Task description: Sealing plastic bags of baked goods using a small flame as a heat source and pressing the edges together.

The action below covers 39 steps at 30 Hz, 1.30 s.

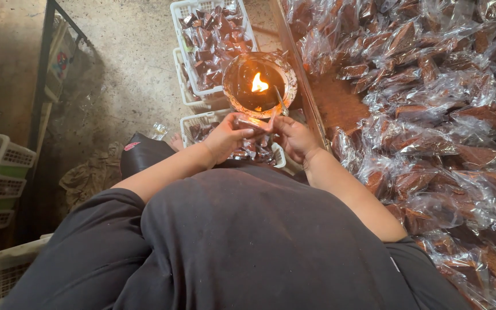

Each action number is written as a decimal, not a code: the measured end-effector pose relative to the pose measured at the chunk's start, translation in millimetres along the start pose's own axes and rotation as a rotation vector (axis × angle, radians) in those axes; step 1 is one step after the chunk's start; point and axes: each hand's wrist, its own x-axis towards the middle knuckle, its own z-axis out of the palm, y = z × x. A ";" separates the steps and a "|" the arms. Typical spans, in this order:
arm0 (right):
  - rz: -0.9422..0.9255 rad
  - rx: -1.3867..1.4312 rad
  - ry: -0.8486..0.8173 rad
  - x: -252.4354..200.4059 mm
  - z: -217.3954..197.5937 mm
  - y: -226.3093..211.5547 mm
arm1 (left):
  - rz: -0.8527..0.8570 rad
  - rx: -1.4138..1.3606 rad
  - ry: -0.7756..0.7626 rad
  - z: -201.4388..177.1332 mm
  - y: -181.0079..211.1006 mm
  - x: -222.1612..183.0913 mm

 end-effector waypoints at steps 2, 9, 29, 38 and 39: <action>-0.004 -0.128 -0.056 -7.4 -0.7 3.4 | 0.026 0.026 -0.023 1.2 0.8 -0.9; -0.184 -0.878 -0.016 -2.4 -8.8 5.7 | -0.126 0.164 -0.168 -20.0 -11.6 7.6; 0.429 -1.596 0.874 -108.0 -120.9 -148.7 | -0.363 0.424 0.169 -43.8 11.6 9.2; -0.285 -1.093 0.880 -104.7 -120.8 -132.7 | -0.391 0.499 0.161 -33.2 28.5 -5.7; -0.370 -1.010 0.894 -97.9 -133.2 -128.6 | -0.391 0.496 0.159 -31.9 31.5 -9.0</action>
